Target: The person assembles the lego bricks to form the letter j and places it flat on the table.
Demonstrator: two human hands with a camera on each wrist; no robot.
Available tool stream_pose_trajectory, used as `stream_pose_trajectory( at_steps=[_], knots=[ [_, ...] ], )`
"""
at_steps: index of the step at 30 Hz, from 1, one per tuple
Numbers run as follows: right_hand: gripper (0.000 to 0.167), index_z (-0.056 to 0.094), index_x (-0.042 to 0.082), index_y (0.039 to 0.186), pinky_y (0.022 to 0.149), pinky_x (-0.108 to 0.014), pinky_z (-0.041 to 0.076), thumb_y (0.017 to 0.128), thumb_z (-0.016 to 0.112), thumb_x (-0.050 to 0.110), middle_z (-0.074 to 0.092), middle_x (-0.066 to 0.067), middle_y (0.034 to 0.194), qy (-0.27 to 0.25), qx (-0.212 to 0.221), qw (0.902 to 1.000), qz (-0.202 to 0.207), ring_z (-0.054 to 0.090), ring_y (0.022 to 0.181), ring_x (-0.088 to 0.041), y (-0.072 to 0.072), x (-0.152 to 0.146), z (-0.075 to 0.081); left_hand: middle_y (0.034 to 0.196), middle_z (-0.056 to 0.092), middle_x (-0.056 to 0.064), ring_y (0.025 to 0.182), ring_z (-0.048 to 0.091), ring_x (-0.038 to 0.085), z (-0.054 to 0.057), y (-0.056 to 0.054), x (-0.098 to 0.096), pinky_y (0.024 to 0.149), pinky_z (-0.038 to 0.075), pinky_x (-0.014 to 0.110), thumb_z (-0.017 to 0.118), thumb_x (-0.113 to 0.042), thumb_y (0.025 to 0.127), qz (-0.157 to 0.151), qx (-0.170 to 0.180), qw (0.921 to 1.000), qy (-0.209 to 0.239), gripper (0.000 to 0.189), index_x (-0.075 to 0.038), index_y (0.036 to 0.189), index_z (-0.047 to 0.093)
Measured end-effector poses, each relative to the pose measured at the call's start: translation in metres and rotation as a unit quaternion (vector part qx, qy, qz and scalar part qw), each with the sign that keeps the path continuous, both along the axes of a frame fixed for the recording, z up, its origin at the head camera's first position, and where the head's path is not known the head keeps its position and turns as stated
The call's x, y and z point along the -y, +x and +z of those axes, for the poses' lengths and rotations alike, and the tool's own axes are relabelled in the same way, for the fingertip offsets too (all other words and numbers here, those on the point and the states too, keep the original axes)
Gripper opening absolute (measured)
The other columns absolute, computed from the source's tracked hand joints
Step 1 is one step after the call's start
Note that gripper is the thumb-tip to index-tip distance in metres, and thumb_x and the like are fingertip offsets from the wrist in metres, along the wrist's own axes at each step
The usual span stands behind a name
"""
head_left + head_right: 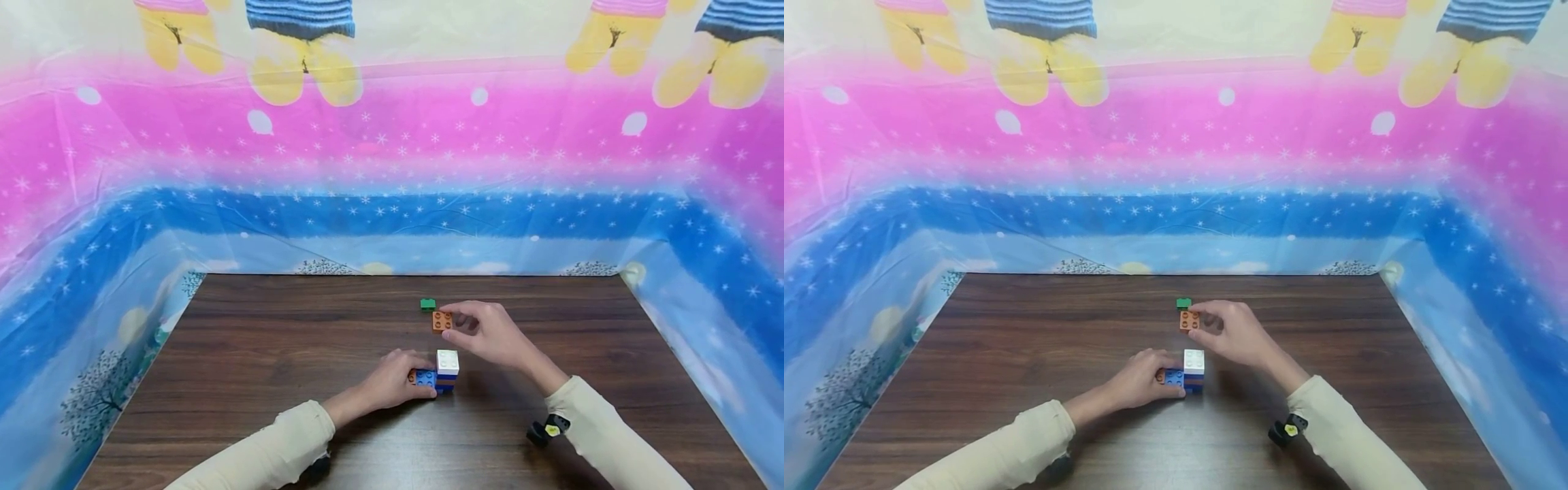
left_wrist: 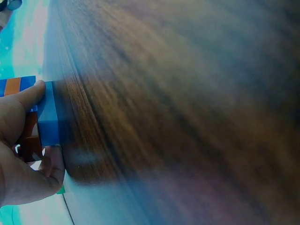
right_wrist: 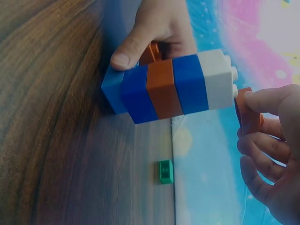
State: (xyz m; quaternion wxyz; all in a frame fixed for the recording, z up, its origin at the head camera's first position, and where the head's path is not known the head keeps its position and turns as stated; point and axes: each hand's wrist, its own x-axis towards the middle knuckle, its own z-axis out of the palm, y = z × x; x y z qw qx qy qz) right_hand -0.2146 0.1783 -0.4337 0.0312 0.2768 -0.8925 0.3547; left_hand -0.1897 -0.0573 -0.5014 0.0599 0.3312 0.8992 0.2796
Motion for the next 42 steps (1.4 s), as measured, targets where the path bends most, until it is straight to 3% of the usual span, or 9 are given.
stream_pose_trajectory(
  at_steps=[16, 31, 42],
  knots=[
    [0.038, 0.072, 0.015, 0.127, 0.071, -0.026, 0.054, 0.091, 0.079, 0.027, 0.071, 0.009, 0.1, 0.019, -0.049, 0.9986, 0.013, 0.062, 0.086, -0.004, 0.024, -0.003, 0.003, 0.119, 0.074, 0.0, 0.105, 0.064, 0.017, 0.002, 0.001, 0.001, 0.089, 0.051, 0.037, 0.08, -0.038, 0.089, 0.003, 0.008, 1.0, 0.0, 0.047, -0.014, 0.128, 0.073],
    [0.04, 0.072, 0.013, 0.127, 0.071, -0.025, 0.055, 0.091, 0.079, 0.028, 0.072, 0.007, 0.103, 0.017, -0.071, 0.9968, 0.03, 0.063, 0.087, -0.005, 0.036, -0.006, 0.001, 0.118, 0.074, -0.001, 0.104, 0.065, 0.016, 0.001, 0.001, 0.001, 0.088, 0.051, 0.035, 0.08, -0.037, 0.089, -0.002, 0.011, 0.9999, 0.011, 0.045, -0.015, 0.128, 0.073],
    [0.039, 0.072, 0.012, 0.127, 0.071, -0.025, 0.054, 0.093, 0.077, 0.029, 0.073, 0.005, 0.107, 0.024, -0.045, 0.9983, 0.027, 0.063, 0.086, -0.004, 0.041, -0.007, -0.001, 0.115, 0.074, 0.0, 0.098, 0.063, 0.013, 0.0, 0.001, 0.001, 0.081, 0.049, 0.029, 0.081, -0.037, 0.089, 0.001, 0.01, 0.9999, 0.011, 0.045, -0.014, 0.127, 0.073]
  ],
)
